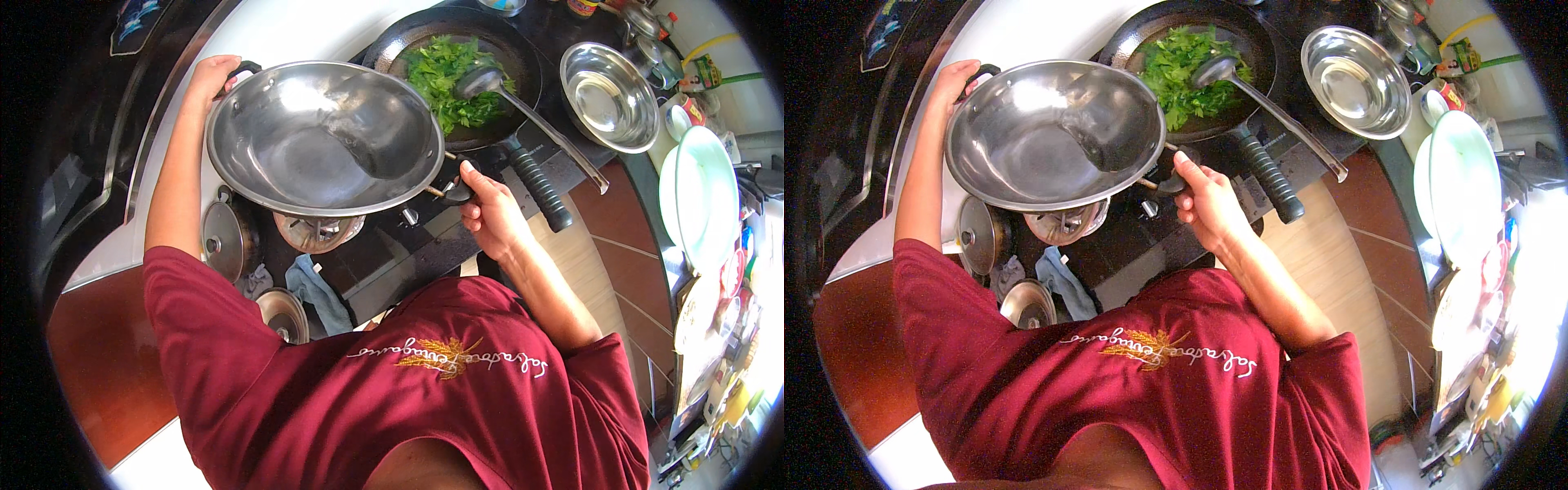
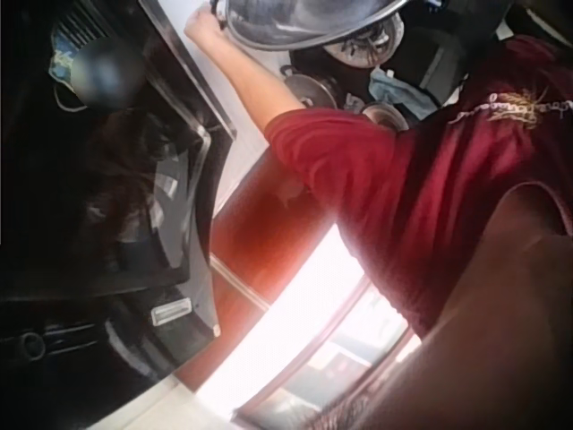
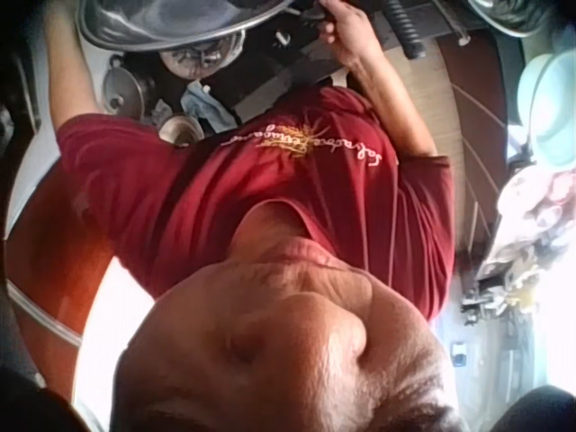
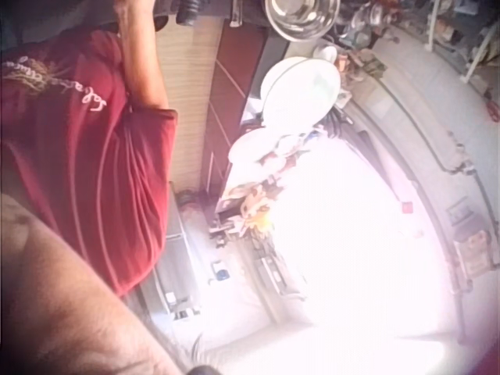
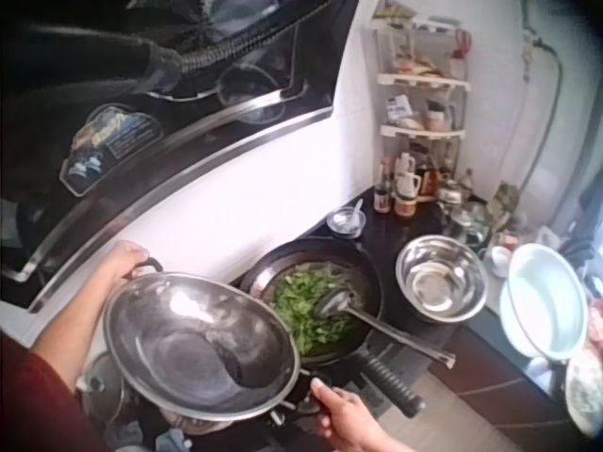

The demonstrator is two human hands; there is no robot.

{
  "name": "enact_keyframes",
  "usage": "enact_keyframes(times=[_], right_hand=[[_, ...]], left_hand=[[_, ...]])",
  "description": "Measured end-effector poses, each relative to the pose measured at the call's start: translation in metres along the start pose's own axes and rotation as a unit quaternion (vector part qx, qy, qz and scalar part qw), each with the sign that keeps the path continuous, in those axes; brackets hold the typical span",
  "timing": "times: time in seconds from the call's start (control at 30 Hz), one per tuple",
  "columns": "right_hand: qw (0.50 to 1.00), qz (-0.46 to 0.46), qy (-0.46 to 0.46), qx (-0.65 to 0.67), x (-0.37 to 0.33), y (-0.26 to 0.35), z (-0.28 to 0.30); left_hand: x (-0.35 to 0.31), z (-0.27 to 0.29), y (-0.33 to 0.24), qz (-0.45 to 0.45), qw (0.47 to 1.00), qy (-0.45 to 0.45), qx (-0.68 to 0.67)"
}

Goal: The person washes leafy vegetables in a basin, transfers them to a wok on a stove, and stirs them using a spatula. They then move a basin, metal bowls, and a pot lid on the counter before using a blue cloth to wipe a wooden surface.

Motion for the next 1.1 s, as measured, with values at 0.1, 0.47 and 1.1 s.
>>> enact_keyframes(times=[0.1,0.47,1.1], right_hand=[[1.000,-0.013,0.001,0.017,0.000,0.001,0.001],[0.997,-0.057,0.004,0.052,0.007,0.002,0.007],[0.950,0.147,0.012,-0.276,0.007,-0.025,-0.038]], left_hand=[[0.005,0.001,0.000,0.008,1.000,-0.015,-0.020],[-0.017,0.005,-0.021,0.026,0.986,-0.030,-0.162],[-0.102,0.016,0.148,0.098,0.930,-0.059,-0.349]])
Point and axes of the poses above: each hand's wrist, its own x-axis towards the middle knuckle, its own z-axis out of the back of the hand, y = z × x, the point moved 2 cm from there along x, towards the middle knuckle, and after that the axes turned 1 degree about x, right-handed, at the moved point
